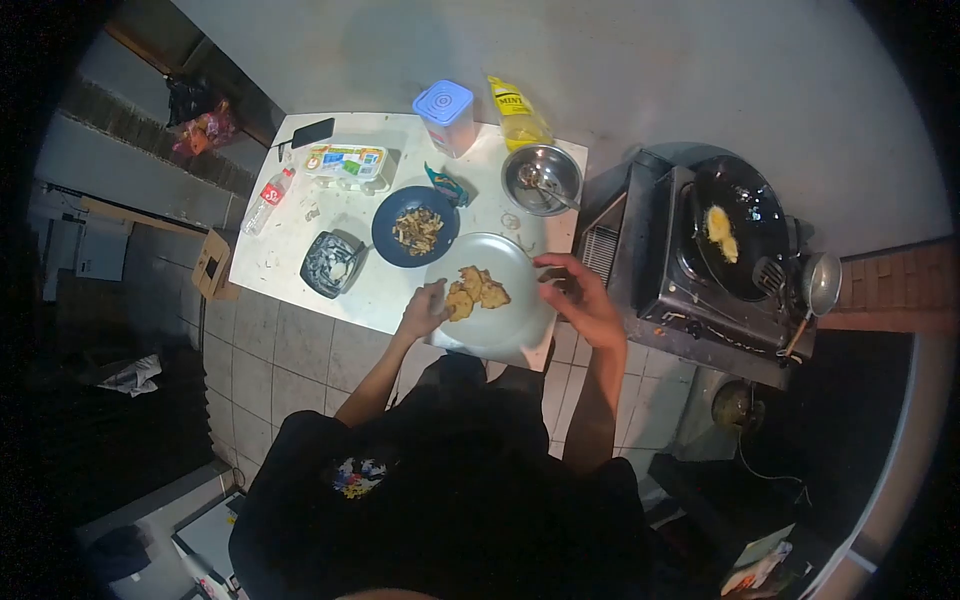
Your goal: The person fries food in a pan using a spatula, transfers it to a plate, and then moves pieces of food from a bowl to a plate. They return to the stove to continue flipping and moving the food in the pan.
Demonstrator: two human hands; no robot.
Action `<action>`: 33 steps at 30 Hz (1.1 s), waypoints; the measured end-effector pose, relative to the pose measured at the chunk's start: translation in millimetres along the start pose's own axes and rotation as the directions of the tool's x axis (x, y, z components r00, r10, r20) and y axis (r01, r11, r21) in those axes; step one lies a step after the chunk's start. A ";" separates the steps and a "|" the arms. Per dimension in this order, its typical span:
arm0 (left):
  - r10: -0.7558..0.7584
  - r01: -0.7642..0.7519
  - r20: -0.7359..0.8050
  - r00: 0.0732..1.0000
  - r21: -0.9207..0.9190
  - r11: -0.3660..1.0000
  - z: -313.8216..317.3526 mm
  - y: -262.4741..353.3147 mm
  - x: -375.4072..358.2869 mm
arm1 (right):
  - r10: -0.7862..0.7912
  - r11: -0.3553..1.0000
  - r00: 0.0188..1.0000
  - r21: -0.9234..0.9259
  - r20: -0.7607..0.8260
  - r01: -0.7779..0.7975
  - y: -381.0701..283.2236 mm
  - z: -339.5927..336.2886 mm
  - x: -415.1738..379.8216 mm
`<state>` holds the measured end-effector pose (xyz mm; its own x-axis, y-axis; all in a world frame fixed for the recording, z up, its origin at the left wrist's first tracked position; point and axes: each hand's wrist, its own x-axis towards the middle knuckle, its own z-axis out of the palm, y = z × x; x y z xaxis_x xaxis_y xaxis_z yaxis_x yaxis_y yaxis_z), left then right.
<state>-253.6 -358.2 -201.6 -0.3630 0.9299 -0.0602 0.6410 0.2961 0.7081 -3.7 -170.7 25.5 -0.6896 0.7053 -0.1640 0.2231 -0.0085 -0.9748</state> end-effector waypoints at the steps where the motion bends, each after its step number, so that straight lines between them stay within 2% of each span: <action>1: -0.025 0.027 -0.042 0.999 0.044 0.999 0.0 8.2 2.1 | -0.213 0.955 0.974 0.226 0.079 0.190 -7.3 -8.3 -8.0; 2: -0.025 0.026 -0.042 0.999 0.043 0.999 -3.9 19.1 4.4 | -0.427 0.825 0.898 0.452 0.106 0.339 -9.8 -15.8 -14.0; 3: -0.131 0.129 -0.064 0.989 -0.040 0.991 -7.6 27.0 6.5 | -0.529 0.695 0.842 0.623 0.105 0.358 7.2 -20.3 -9.8; 4: -0.240 0.230 -0.080 0.967 -0.124 0.965 -8.9 33.1 9.3 | -0.531 0.694 0.840 0.626 0.110 0.356 41.0 -18.6 -1.6; 5: -0.312 0.283 -0.075 0.947 -0.259 0.923 -4.9 34.2 15.5 | -0.359 0.869 0.930 0.392 0.081 0.301 81.8 -12.4 7.8; 6: -0.256 0.198 -0.133 0.957 -0.344 0.918 -11.4 49.6 16.6 | -0.189 0.973 0.982 0.138 0.000 0.187 101.4 -8.2 10.7; 7: -0.322 0.277 -0.089 0.942 -0.331 0.902 -16.0 59.8 19.8 | -0.146 0.826 0.963 -0.508 0.228 0.246 90.2 6.6 8.3; 8: -0.387 0.352 -0.051 0.921 -0.316 0.881 -19.0 65.9 22.7 | 0.027 0.287 0.928 -0.892 0.372 0.349 75.8 21.0 7.3; 9: -0.392 0.354 -0.063 0.918 -0.319 0.879 -16.7 67.2 20.7 | 0.022 0.283 0.924 -0.888 0.382 0.361 85.1 21.7 2.6; 10: -0.351 0.263 -0.180 0.919 -0.384 0.885 -14.0 68.2 17.9 | -0.200 0.652 0.907 -0.641 0.370 0.406 102.4 22.2 -3.6; 11: -0.314 0.162 -0.304 0.900 -0.436 0.885 -12.9 74.9 16.3 | -0.386 0.859 0.884 -0.248 0.265 0.449 100.7 18.3 -5.5; 12: -0.324 0.164 -0.318 0.891 -0.440 0.883 -10.3 81.9 11.6 | -0.390 0.854 0.877 -0.244 0.282 0.459 99.3 9.3 -6.4; 14: -0.486 0.329 -0.349 0.801 -0.422 0.845 -1.3 98.0 -3.9 | -0.214 0.945 0.967 -0.219 0.139 0.241 94.9 -11.7 -13.2; 15: -0.541 0.397 -0.369 0.756 -0.397 0.827 15.9 91.0 -12.0 | -0.095 0.991 0.987 -0.082 0.127 0.106 106.0 -17.6 -12.9; 16: -0.611 0.467 -0.271 0.744 -0.444 0.765 44.4 57.3 -22.8 | -0.101 0.990 0.986 -0.080 0.134 0.113 116.3 -24.0 -10.0; 18: -0.741 0.604 0.057 0.669 -0.622 0.498 52.5 98.9 -43.1 | -0.126 0.981 0.969 -0.118 0.213 0.153 123.9 -34.8 -12.7; 19: -0.759 0.665 0.129 0.638 -0.590 0.458 62.5 107.8 -49.9 | -0.201 0.963 0.955 -0.134 0.218 0.233 120.5 -38.8 -18.1; 20: -0.770 0.716 0.196 0.608 -0.554 0.424 70.1 113.4 -52.9 | -0.206 0.961 0.952 -0.135 0.224 0.240 121.5 -39.9 -22.3; 22: -0.699 0.660 0.221 0.681 -0.598 0.454 89.1 106.3 -53.8 | -0.124 0.988 0.950 -0.050 0.285 0.144 129.0 -41.1 -29.6; 24: -0.710 0.658 0.266 0.651 -0.665 0.353 87.8 115.1 -51.3 | -0.159 0.982 0.946 -0.051 0.284 0.180 129.8 -41.4 -38.6; 26: -0.709 0.665 0.279 0.647 -0.661 0.347 93.5 97.6 -45.3 | -0.085 0.987 0.961 -0.109 0.263 0.118 129.2 -41.9 -49.6; 28: -0.702 0.679 0.302 0.645 -0.648 0.345 93.5 84.1 -42.9 | -0.129 0.987 0.972 -0.068 0.197 0.145 134.8 -40.5 -61.1; 30: -0.676 0.649 0.347 0.650 -0.716 0.257 90.9 79.5 -43.9 | -0.065 0.998 0.992 0.021 0.108 0.064 128.1 -45.0 -75.2; 33: -0.656 0.638 0.347 0.670 -0.721 0.270 87.1 82.6 -45.5 | -0.057 0.995 0.996 0.089 0.063 0.052 123.1 -52.7 -98.0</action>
<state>-125.2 -357.0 -201.6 -0.4291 0.5044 -0.7493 -0.5466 0.5154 0.6600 127.7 -203.5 -70.4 -0.7432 0.6588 -0.1169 0.1249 -0.0350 -0.9916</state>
